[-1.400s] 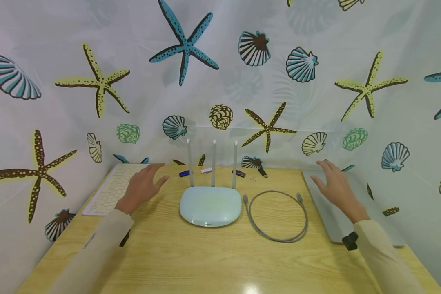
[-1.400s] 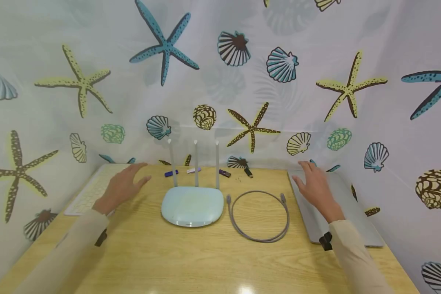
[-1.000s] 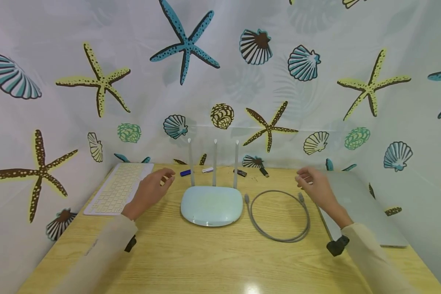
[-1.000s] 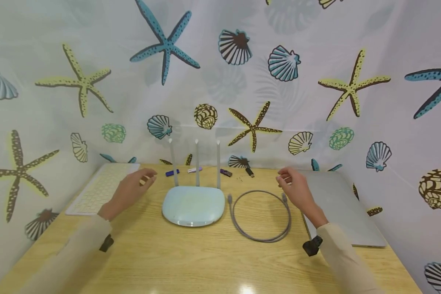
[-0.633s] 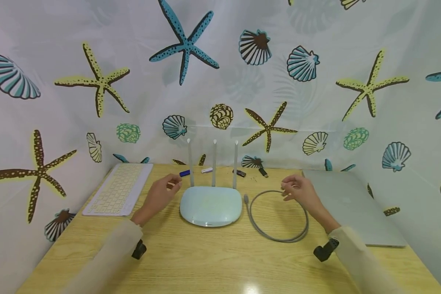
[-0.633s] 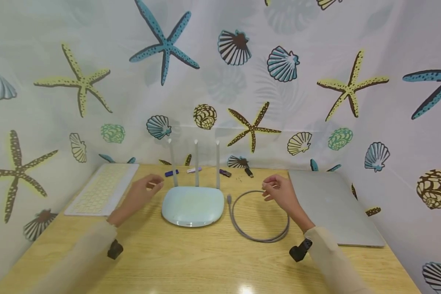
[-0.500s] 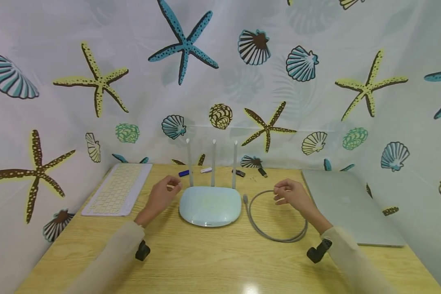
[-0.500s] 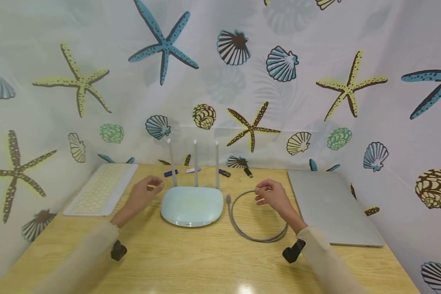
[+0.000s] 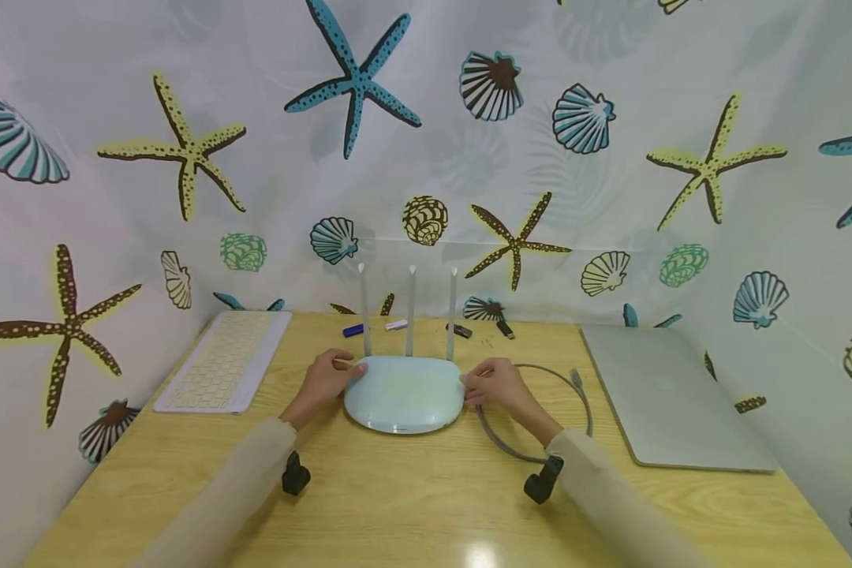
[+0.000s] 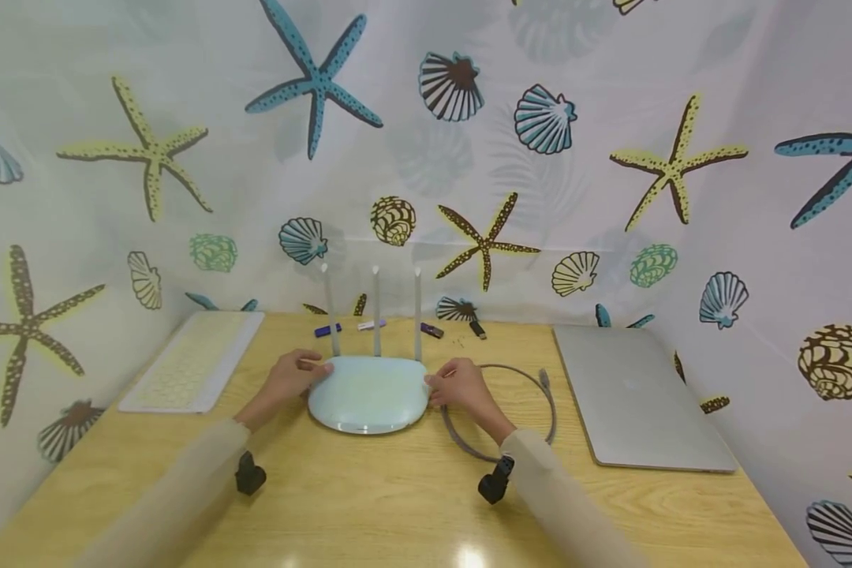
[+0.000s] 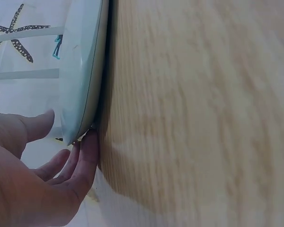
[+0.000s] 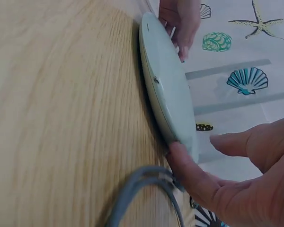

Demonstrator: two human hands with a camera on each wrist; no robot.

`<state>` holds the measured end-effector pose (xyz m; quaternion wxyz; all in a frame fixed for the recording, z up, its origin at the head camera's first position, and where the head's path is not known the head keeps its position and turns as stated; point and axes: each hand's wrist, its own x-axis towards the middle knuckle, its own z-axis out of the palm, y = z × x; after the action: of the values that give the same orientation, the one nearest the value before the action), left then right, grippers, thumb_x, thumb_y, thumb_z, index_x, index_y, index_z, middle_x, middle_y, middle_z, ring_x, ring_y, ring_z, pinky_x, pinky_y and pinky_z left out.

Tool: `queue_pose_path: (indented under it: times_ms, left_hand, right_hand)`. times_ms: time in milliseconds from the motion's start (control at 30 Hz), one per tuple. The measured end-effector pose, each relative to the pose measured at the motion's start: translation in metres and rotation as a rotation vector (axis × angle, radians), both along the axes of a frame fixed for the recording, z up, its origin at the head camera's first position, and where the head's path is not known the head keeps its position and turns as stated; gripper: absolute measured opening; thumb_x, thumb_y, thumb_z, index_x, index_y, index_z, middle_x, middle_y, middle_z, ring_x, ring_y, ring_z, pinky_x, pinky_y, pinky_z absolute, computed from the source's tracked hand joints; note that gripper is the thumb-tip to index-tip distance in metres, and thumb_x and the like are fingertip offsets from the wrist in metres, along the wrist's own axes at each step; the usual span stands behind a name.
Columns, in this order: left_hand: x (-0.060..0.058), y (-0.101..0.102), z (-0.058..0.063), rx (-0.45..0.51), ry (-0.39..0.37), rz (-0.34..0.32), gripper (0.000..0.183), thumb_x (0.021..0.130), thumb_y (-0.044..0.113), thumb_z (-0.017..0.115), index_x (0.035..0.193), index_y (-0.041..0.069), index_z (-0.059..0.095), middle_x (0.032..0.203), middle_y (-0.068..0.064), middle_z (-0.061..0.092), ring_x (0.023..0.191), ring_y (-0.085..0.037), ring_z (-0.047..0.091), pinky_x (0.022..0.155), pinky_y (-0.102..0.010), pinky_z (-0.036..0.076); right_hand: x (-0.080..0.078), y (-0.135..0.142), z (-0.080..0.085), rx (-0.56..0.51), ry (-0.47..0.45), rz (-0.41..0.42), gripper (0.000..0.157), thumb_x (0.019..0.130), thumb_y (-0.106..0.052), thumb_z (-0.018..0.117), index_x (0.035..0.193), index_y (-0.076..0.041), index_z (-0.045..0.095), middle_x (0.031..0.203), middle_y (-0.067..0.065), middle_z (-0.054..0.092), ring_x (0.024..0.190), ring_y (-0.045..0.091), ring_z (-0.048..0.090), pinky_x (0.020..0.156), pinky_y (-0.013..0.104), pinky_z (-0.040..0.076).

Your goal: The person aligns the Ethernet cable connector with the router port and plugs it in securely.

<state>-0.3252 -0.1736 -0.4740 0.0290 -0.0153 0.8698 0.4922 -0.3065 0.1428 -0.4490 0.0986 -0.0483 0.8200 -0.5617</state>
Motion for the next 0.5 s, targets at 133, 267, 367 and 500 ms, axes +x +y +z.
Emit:
queue_pose_path:
  times_ms: [133,267,367,500]
  left_hand:
    - [-0.004,0.005,0.002,-0.065,0.018,0.008,0.047,0.094,0.028,0.065,0.129,-0.002,0.055,0.125,-0.026,0.06,0.115,-0.038,0.059,0.089,-0.044,0.054]
    - [-0.005,0.008,0.005,-0.126,0.038,0.011,0.041,0.094,0.026,0.066,0.124,-0.002,0.06,0.121,-0.024,0.063,0.112,-0.037,0.06,0.089,-0.045,0.053]
    - [-0.006,0.007,0.008,-0.161,0.047,0.0,0.041,0.093,0.026,0.067,0.122,-0.002,0.061,0.116,-0.022,0.064,0.108,-0.034,0.061,0.087,-0.044,0.054]
    - [-0.007,-0.001,0.01,-0.191,0.026,-0.069,0.042,0.092,0.028,0.068,0.117,-0.005,0.06,0.108,-0.02,0.064,0.095,-0.028,0.061,0.077,-0.035,0.053]
  right_hand:
    - [-0.003,-0.018,0.001,0.204,0.049,-0.016,0.024,0.089,-0.016,0.072,0.091,0.009,0.069,0.082,0.022,0.071,0.069,0.031,0.072,0.057,0.03,0.057]
    - [-0.003,-0.025,0.0,0.312,0.079,0.003,0.038,0.085,-0.018,0.076,0.058,-0.001,0.057,0.064,0.024,0.068,0.058,0.03,0.07,0.046,0.023,0.047]
    - [-0.003,-0.026,0.0,0.323,0.07,-0.006,0.046,0.084,-0.019,0.078,0.052,-0.008,0.046,0.062,0.025,0.066,0.056,0.029,0.07,0.046,0.023,0.046]
    - [-0.003,-0.028,0.0,0.303,0.058,-0.007,0.034,0.084,-0.018,0.078,0.063,-0.004,0.054,0.067,0.022,0.068,0.059,0.028,0.071,0.052,0.029,0.054]
